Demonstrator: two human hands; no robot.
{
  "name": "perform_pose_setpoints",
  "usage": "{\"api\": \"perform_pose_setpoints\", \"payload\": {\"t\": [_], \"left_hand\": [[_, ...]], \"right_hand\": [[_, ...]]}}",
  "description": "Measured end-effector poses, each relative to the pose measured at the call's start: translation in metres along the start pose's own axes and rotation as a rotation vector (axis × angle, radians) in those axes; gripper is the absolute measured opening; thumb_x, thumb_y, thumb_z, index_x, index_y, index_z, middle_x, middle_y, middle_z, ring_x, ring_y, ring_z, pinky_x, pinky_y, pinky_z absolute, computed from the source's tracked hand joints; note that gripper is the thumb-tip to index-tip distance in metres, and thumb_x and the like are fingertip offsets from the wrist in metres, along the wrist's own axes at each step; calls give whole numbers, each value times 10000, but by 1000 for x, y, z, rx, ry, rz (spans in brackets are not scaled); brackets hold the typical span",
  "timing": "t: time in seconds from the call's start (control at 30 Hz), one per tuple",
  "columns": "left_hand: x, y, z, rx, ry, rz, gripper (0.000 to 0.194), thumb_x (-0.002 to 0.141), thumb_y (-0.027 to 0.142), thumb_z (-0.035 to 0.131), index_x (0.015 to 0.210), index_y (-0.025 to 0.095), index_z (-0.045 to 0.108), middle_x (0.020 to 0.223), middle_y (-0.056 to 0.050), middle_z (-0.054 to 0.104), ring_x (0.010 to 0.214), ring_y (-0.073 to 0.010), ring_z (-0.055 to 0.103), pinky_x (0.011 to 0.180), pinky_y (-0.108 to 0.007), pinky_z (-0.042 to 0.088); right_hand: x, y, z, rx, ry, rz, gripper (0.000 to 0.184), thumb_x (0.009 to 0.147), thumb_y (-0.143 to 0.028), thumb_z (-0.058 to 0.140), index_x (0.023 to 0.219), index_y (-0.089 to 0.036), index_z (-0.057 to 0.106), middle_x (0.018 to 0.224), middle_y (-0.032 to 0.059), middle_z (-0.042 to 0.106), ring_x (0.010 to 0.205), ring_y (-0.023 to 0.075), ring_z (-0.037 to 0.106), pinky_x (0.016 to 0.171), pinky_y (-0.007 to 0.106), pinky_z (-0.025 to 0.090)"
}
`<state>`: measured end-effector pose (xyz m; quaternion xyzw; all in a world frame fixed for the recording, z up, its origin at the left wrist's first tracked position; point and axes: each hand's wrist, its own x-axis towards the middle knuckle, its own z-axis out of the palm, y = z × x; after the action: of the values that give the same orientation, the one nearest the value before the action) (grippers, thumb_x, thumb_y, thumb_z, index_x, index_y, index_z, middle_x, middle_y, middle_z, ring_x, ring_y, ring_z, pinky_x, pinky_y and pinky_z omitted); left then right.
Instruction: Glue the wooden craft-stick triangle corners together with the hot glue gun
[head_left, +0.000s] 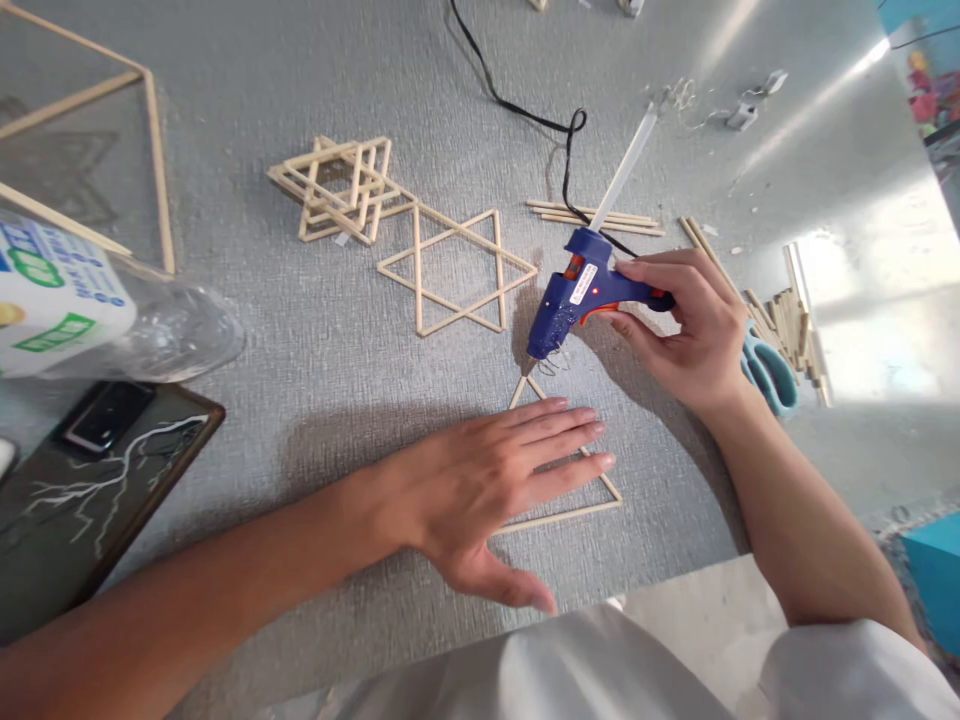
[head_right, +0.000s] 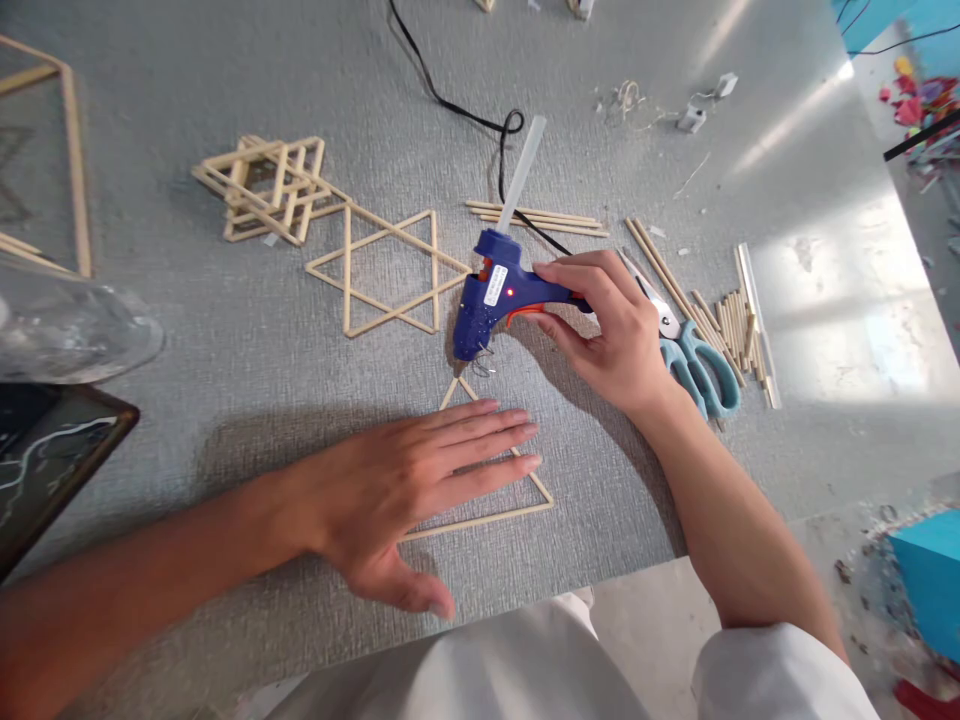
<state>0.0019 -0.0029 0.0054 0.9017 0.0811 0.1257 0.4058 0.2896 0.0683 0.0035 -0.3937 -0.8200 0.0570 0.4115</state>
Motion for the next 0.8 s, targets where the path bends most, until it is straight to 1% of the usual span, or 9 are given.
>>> {"api": "perform_pose_setpoints", "payload": {"t": [0.1, 0.2, 0.3, 0.43, 0.5, 0.6, 0.67, 0.8], "left_hand": [[0, -1, 1, -7, -4, -5, 1079, 1001, 812, 622, 1730, 42, 423, 1826, -293, 361, 1766, -396, 274, 1474, -597, 180], [0, -1, 1, -22, -3, -12, 1065, 1001, 818, 612, 1734, 68, 421, 1834, -274, 355, 1762, -398, 286, 1468, -618, 201], [0, -1, 0, -28, -9, -23, 1062, 997, 810, 625, 1735, 75, 421, 1839, -266, 350, 1761, -401, 288, 1470, -615, 194], [0, 0, 0, -26, -3, -16, 1061, 998, 799, 632, 1728, 55, 428, 1830, -283, 354, 1758, -409, 294, 1466, -622, 204], [0, 0, 0, -11, -8, -13, 1062, 1001, 792, 632, 1727, 45, 427, 1828, -289, 351, 1764, -396, 280, 1469, -609, 193], [1, 0, 0, 15, -20, -16, 1077, 1001, 795, 628, 1734, 35, 414, 1833, -289, 345, 1775, -372, 256, 1476, -576, 164], [1, 0, 0, 17, -23, -19, 1087, 993, 805, 632, 1736, 42, 413, 1836, -284, 341, 1776, -369, 254, 1477, -571, 163], [0, -1, 1, 5, -15, -15, 1085, 990, 801, 640, 1730, 39, 421, 1832, -291, 340, 1771, -378, 264, 1476, -578, 171]], "right_hand": [[1, 0, 1, 7, 25, -35, 346, 999, -379, 850, 1308, -250, 767, 1143, 91, 801, 983, 230, 779, 802, 393, 712], [2, -1, 1, 16, 21, -58, 355, 996, -344, 856, 1324, -241, 767, 1160, 93, 810, 987, 218, 787, 800, 366, 708], [3, -2, 0, 0, 13, -51, 362, 989, -334, 866, 1329, -249, 773, 1163, 90, 812, 979, 219, 793, 799, 372, 716], [4, -4, -1, 18, 19, -71, 359, 991, -314, 863, 1327, -230, 768, 1160, 104, 812, 974, 232, 799, 786, 395, 728], [4, -4, -2, 1, 8, -52, 349, 989, -301, 863, 1321, -242, 774, 1161, 115, 815, 958, 230, 791, 783, 399, 729], [3, -2, -2, -6, 3, -38, 346, 987, -306, 863, 1319, -266, 778, 1159, 99, 815, 940, 222, 782, 786, 399, 725], [1, 0, -2, 17, 5, -31, 348, 978, -327, 873, 1307, -263, 780, 1157, 84, 811, 953, 224, 785, 801, 398, 723], [-1, 5, -2, 60, -30, 42, 355, 970, -359, 881, 1299, -267, 784, 1188, 96, 798, 1017, 238, 783, 860, 406, 714]]}}
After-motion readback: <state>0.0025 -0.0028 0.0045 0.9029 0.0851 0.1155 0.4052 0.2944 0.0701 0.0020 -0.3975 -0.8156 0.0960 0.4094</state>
